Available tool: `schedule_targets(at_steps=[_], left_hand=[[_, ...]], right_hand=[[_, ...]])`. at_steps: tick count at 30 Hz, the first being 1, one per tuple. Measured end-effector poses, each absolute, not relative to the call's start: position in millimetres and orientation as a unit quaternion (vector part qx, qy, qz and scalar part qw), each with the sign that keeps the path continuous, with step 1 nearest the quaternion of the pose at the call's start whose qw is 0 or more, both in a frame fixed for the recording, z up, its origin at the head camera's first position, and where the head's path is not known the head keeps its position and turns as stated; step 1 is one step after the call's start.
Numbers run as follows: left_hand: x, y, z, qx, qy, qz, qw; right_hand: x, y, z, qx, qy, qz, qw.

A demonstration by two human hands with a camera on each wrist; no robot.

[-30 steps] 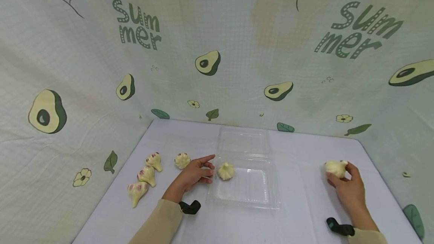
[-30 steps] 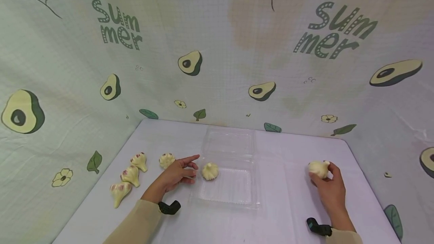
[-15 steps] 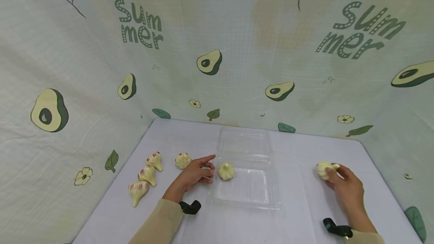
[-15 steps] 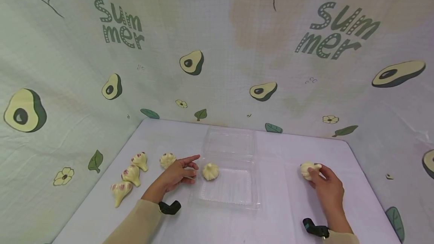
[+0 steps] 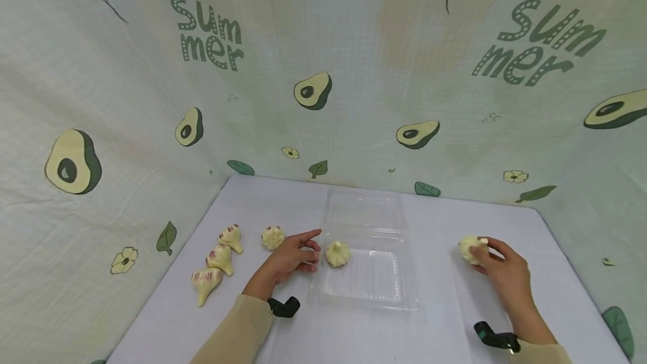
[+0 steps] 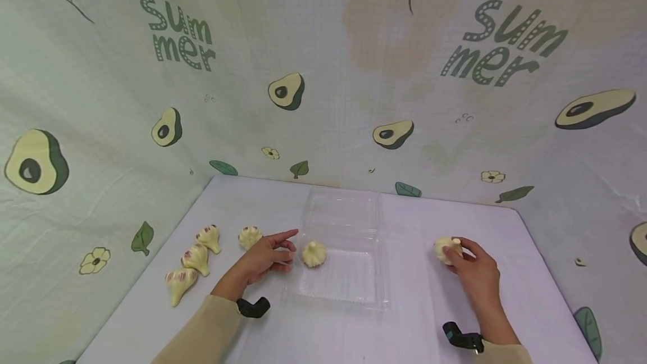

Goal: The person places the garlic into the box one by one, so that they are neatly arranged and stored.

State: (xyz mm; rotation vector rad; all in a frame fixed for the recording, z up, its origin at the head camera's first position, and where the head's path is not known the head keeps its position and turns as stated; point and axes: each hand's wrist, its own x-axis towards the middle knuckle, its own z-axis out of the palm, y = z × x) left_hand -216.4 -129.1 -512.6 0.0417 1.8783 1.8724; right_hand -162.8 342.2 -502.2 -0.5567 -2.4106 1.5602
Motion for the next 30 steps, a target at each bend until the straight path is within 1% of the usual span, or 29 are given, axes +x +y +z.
schedule_targets(at_steps=[8,21,30], left_hand=[[-219.1,-128.3,-511.4,0.016,0.690,0.683,0.238],[-218.0,-126.5,-509.2,0.011,0.688,0.685,0.239],[-218.1,-125.5,-509.8,0.009,0.693,0.680,0.239]], right_hand=[[-162.2,321.3,-484.9,-0.132,-0.873,0.459,0.094],[-162.3,283.1,-462.1,-0.088,-0.882,0.448,0.115],[-168.1,258.1,-452.9,-0.055,-0.884,0.453,0.098]])
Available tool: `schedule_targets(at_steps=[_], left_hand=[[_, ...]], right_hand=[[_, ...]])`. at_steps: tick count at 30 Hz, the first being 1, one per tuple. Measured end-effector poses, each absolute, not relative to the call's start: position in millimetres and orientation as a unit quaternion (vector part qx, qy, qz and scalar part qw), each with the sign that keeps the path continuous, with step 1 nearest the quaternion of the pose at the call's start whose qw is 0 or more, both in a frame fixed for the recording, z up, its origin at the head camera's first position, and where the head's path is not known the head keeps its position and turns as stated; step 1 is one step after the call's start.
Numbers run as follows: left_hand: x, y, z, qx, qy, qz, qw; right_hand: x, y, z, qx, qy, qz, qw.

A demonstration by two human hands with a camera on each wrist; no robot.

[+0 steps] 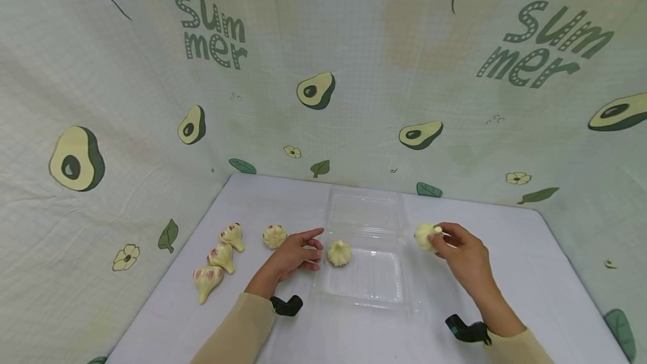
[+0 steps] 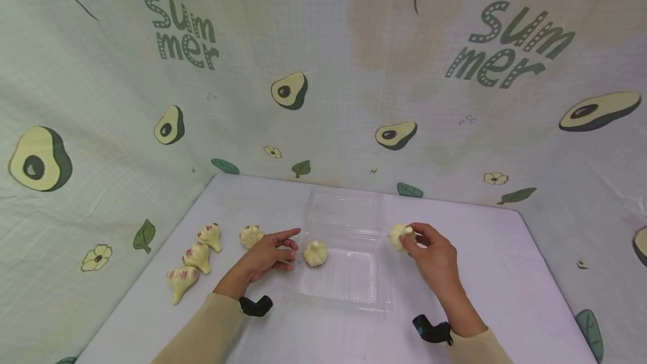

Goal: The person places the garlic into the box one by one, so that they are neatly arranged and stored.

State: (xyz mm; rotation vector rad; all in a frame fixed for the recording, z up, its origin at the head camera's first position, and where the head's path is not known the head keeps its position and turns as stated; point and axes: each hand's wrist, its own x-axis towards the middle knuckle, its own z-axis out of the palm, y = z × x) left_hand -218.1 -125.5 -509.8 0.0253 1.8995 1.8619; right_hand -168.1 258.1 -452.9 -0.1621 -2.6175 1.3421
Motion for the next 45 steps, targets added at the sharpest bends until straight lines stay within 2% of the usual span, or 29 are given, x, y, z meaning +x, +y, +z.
schedule_targets(at_steps=[19,29,45], left_hand=[[-218.7,-123.7,-509.7,-0.003,0.699,0.674,0.238],[-219.0,-122.8,-508.4,-0.003,0.700,0.674,0.236],[-218.4,-123.0,-509.9,-0.002,0.696,0.678,0.236]], right_hand=[[-180.2,194.8,-462.2,-0.001,-0.872,0.489,0.032],[-183.9,168.1,-478.3,0.004,-0.872,0.490,0.019],[-183.9,154.6,-496.1,-0.003,-0.873,0.488,0.019]])
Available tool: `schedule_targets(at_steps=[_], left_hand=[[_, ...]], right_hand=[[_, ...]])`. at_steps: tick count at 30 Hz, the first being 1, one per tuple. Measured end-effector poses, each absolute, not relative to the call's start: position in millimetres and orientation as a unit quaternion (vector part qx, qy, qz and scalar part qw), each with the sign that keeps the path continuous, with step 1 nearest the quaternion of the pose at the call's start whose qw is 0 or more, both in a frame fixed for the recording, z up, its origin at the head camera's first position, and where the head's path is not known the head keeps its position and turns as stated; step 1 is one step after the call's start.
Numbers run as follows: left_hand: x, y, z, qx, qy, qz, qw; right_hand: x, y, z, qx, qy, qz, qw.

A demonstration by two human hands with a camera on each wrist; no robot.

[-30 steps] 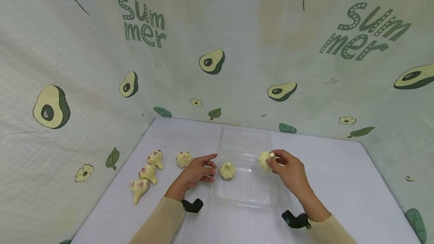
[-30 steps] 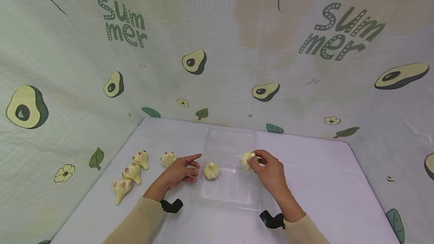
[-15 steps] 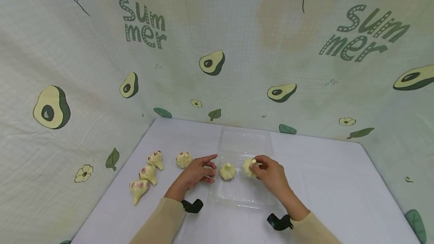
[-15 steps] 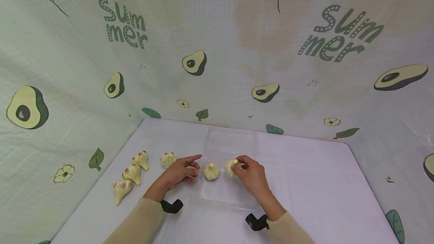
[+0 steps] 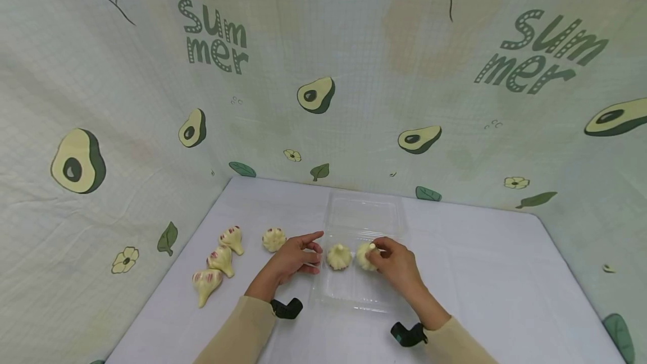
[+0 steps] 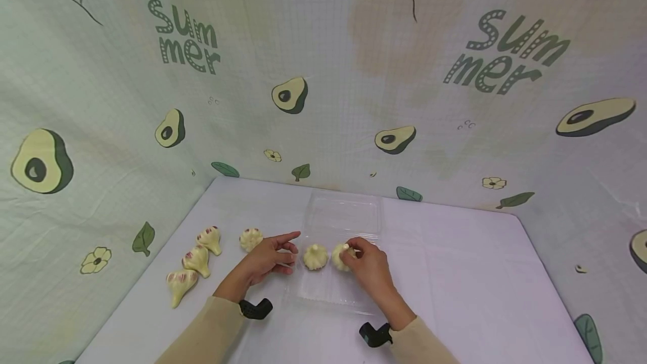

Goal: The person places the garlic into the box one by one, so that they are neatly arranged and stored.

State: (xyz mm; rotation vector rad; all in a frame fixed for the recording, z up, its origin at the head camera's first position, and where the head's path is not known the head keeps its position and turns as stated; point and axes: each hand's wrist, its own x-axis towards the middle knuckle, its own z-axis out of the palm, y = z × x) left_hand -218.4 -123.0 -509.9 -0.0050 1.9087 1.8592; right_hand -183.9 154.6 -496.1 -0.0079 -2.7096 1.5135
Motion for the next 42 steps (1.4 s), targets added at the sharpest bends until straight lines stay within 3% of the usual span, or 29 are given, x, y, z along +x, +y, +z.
schedule_targets(at_steps=[42], left_hand=[[-218.1,-123.9,-509.9,0.009,0.695,0.679,0.236]], right_hand=[[-185.9,145.0,-512.0,0.009,-0.890,0.455,0.038]])
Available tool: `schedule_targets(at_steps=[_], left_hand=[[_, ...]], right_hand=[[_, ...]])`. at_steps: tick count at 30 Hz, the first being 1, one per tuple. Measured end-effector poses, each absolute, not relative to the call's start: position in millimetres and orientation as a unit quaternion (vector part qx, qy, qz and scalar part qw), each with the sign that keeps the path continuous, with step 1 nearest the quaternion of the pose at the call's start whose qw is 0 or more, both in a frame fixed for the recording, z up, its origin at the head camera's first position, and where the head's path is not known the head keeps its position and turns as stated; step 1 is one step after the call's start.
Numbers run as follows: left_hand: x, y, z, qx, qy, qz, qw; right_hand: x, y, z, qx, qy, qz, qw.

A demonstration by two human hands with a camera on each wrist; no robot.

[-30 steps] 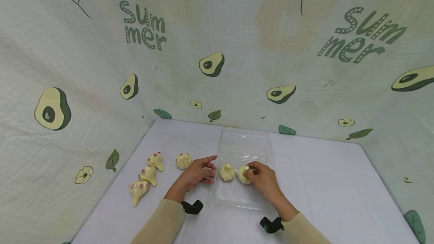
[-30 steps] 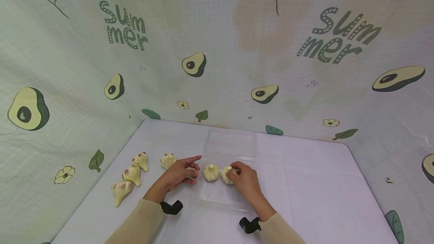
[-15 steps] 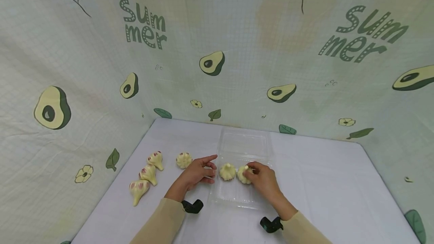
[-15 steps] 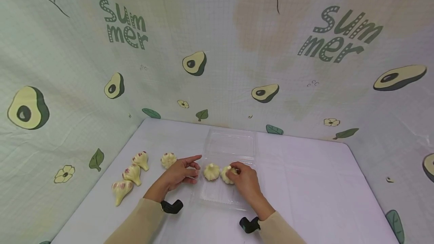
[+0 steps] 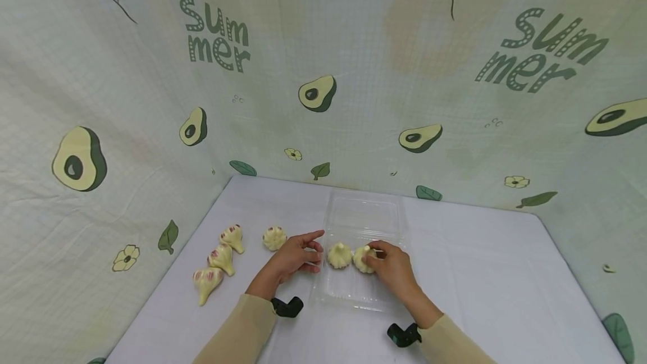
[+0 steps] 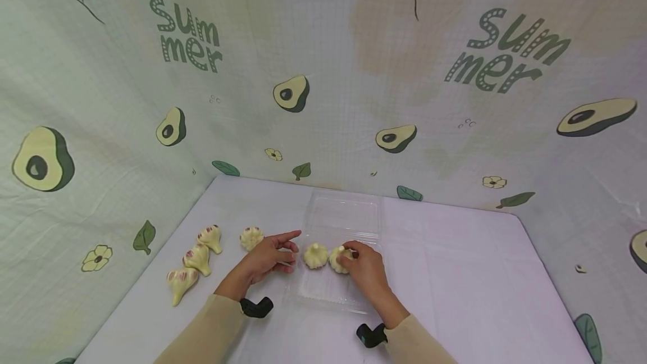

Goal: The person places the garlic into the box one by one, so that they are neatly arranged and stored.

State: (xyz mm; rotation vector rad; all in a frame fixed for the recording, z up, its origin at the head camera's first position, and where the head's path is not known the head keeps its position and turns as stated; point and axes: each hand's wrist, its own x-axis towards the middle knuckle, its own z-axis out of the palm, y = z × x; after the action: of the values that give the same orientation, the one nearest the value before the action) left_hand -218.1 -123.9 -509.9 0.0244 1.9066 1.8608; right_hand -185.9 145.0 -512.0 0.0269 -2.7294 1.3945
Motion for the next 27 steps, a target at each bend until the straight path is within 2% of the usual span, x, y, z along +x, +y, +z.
schedule_targets(at_steps=[27], left_hand=[[-217.8,-124.6,-508.2,0.008,0.692,0.682,0.236]], right_hand=[[-176.5,157.1,-492.3,0.010,-0.906,0.423,0.022]])
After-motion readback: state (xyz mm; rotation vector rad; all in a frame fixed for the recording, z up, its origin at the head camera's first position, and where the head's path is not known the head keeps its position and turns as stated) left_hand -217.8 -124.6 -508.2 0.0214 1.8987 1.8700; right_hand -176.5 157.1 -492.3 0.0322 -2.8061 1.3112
